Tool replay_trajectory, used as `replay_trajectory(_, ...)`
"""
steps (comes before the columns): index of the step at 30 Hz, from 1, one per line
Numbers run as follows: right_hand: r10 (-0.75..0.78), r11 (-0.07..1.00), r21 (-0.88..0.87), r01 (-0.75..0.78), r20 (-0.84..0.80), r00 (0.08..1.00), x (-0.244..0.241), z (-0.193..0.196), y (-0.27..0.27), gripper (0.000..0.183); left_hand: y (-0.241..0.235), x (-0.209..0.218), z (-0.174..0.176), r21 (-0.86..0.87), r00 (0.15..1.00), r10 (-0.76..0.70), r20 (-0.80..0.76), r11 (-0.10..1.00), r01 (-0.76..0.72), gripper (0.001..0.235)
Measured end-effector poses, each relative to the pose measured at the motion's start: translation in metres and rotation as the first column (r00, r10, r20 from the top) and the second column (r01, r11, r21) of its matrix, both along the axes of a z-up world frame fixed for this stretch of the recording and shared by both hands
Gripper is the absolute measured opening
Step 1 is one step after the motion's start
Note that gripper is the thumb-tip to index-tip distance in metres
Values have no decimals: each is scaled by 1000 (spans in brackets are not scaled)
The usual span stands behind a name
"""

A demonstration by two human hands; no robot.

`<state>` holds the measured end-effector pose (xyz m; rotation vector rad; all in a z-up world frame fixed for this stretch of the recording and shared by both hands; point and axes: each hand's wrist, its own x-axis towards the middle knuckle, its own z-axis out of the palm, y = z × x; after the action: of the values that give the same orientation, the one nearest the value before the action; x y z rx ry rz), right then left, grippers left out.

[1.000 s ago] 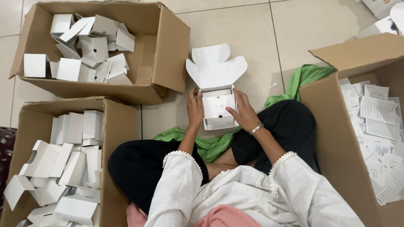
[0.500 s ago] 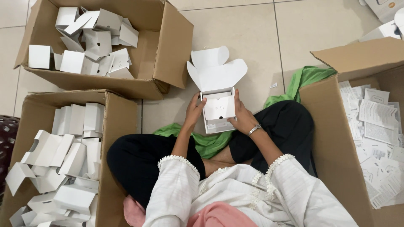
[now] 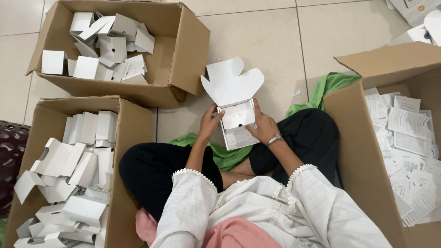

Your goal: The person packs electronic device components and manuals into individual product boxes.

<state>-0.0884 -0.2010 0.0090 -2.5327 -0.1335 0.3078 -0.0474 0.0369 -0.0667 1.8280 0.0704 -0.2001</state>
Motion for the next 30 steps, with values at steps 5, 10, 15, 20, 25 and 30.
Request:
replay_trajectory(5,8,998,-61,-7,12,1000,-3,14,7,114,0,0,0,6,993,-3,-116,1000,4,56)
replay_trajectory(10,86,987,-147,-59,184,979,-5,-17,8,82,2,6,-14,-138,987,20,-157,989,-42,66)
replay_trajectory(15,-9,971,-237,33,104,995,-6,-16,16,71,-5,5,14,-277,976,4,-217,958,-66,88)
replay_trajectory(20,-40,962,-265,63,89,995,-13,-4,19,70,-14,-3,45,-238,977,-4,-215,970,-48,82)
replay_trajectory(25,-58,957,-273,96,145,988,-25,3,18,72,-20,-3,47,-222,997,-58,-54,974,45,80)
replay_trajectory(30,-103,959,-245,141,160,982,-28,-1,13,76,-27,8,38,-195,988,-144,-48,972,132,106)
